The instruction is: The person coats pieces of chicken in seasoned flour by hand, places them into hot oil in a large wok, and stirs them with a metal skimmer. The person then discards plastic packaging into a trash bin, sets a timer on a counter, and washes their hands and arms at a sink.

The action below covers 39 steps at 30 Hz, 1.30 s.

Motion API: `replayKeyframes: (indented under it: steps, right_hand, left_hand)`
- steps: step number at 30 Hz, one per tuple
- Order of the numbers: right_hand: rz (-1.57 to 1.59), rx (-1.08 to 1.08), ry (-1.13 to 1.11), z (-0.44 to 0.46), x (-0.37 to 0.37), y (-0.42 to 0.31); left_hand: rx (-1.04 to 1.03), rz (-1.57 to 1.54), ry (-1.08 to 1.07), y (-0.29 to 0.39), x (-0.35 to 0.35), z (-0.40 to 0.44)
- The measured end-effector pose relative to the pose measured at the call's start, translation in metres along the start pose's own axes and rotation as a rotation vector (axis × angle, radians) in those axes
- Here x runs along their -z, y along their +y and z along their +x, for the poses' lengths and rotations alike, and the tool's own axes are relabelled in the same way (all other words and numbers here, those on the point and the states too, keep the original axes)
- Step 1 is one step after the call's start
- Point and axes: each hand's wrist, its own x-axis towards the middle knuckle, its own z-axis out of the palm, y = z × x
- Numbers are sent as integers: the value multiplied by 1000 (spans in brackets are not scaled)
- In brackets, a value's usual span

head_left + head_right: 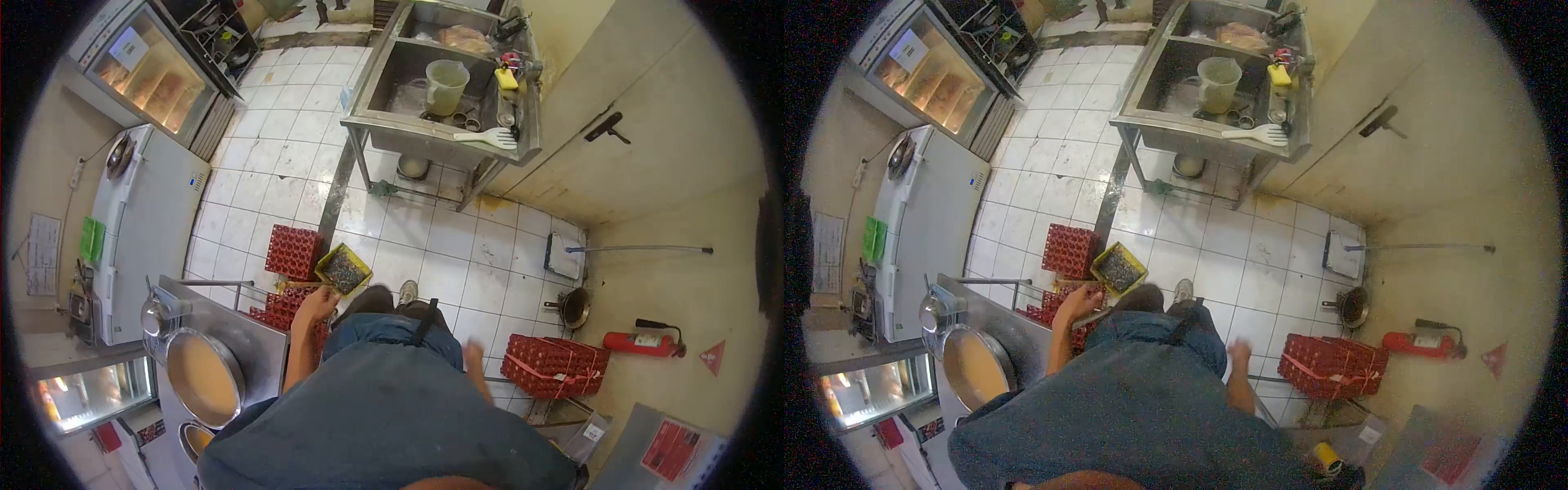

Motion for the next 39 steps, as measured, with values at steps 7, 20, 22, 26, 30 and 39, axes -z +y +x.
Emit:
replayKeyframes:
  steps: [7,20,22,26,30,39]
  right_hand:
    - [156,467,-30,143,-54,-331]
    - [44,511,58,87,-171,-514]
    - [19,621,32,107,-190,-556]
    - [31,810,-13,190,-239,-654]
    - [-114,1001,17,300,-285,-782]
    - [-431,1179,304,603,-354,-1082]
  left_hand:
    - [94,-147,177,70,40,79]
    - [109,-198,216,123,122,310]
    - [88,-274,216,120,123,335]
    - [119,-287,199,94,113,359]
    - [329,-359,283,142,112,328]
    - [951,-645,62,117,5,232]
